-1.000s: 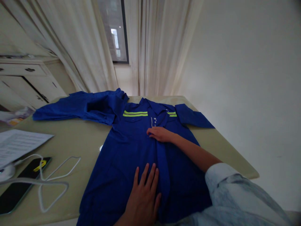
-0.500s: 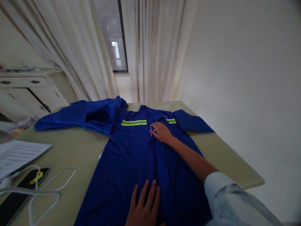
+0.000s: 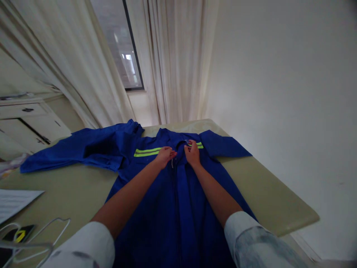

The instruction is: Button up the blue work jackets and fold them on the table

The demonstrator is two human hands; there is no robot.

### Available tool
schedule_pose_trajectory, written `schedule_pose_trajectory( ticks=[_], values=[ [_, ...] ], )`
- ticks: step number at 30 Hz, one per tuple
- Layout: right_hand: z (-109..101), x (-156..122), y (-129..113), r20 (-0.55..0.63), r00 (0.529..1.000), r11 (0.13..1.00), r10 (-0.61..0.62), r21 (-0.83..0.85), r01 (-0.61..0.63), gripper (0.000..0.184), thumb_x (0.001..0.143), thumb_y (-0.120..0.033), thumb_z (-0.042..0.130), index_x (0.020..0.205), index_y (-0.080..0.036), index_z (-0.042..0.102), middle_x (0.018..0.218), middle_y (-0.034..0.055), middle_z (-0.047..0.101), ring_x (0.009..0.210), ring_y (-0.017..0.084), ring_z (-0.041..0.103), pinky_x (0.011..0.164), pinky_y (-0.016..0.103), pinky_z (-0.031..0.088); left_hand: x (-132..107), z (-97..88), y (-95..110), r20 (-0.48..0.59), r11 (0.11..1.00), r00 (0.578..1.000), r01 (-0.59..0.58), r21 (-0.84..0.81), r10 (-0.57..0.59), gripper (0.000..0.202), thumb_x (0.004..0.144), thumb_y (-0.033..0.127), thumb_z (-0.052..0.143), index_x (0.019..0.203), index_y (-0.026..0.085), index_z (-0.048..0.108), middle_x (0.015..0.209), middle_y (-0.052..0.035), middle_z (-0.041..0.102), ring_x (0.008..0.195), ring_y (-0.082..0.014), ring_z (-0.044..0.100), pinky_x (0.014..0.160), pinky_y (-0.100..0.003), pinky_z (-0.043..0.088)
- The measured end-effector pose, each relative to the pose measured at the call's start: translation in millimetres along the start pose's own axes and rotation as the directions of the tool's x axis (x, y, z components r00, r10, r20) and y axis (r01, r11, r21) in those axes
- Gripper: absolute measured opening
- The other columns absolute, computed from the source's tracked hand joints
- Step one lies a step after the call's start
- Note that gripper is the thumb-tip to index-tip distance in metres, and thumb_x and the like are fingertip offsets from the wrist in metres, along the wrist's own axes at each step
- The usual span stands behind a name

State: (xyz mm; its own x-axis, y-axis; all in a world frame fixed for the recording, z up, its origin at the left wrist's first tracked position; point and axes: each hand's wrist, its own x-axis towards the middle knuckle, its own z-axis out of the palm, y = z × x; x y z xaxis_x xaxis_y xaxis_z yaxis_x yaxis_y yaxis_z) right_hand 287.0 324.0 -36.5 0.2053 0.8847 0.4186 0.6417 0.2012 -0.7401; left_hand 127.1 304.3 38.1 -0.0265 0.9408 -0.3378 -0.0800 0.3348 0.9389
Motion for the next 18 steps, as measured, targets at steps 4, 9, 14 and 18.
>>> schedule_pose_trajectory(
  ticks=[4, 9, 14, 18],
  values=[
    [1.3, -1.0, -5.3, 0.052, 0.998, 0.994, -0.033, 0.108, 0.027, 0.052, 0.101, -0.027, 0.043, 0.152, -0.017, 0.036, 0.139, 0.0223, 0.058, 0.099, 0.024, 0.070, 0.087, 0.041, 0.061, 45.6, 25.4, 2.0, -0.049, 0.998, 0.998, -0.035, 0.048, 0.038, 0.026, 0.098, 0.026, 0.063, 0.123, 0.019, 0.059, 0.092, -0.0062, 0.072, 0.072, -0.0144, 0.071, 0.072, -0.029, 0.059],
    [2.8, -5.0, -10.9, 0.064, 0.997, 0.974, -0.052, 0.224, 0.036, 0.049, 0.099, -0.025, 0.049, 0.147, -0.021, 0.040, 0.136, 0.0176, 0.058, 0.095, 0.022, 0.069, 0.090, 0.040, 0.061, 81.9, 29.6, 18.3, -0.117, 0.961, 0.964, -0.219, 0.171, 0.240, 0.019, 0.091, 0.031, 0.069, 0.103, 0.015, 0.073, 0.108, -0.0104, 0.076, 0.101, -0.0227, 0.071, 0.093, -0.034, 0.055],
    [0.1, -8.0, -18.4, -0.001, 0.993, 0.987, -0.116, 0.109, 0.115, 0.036, 0.099, -0.026, 0.053, 0.135, -0.019, 0.052, 0.128, 0.0152, 0.062, 0.112, 0.025, 0.063, 0.107, 0.041, 0.052, 125.8, -2.4, 42.7, -0.083, 0.659, 0.790, -0.442, 0.608, 0.607, 0.045, 0.081, 0.006, 0.067, 0.125, 0.016, 0.070, 0.134, -0.0098, 0.070, 0.127, -0.0224, 0.062, 0.113, -0.032, 0.043],
    [-3.8, -10.6, -23.7, 0.098, 0.991, 0.993, -0.094, 0.074, 0.087, 0.032, 0.107, -0.030, 0.043, 0.136, -0.020, 0.052, 0.124, 0.0130, 0.066, 0.109, 0.023, 0.066, 0.103, 0.038, 0.051, 150.6, -28.9, 34.1, -0.117, 0.629, 0.835, -0.306, 0.715, 0.538, 0.066, 0.075, -0.004, 0.064, 0.140, 0.009, 0.059, 0.134, -0.0180, 0.070, 0.116, -0.0268, 0.070, 0.102, -0.037, 0.052]
  ],
)
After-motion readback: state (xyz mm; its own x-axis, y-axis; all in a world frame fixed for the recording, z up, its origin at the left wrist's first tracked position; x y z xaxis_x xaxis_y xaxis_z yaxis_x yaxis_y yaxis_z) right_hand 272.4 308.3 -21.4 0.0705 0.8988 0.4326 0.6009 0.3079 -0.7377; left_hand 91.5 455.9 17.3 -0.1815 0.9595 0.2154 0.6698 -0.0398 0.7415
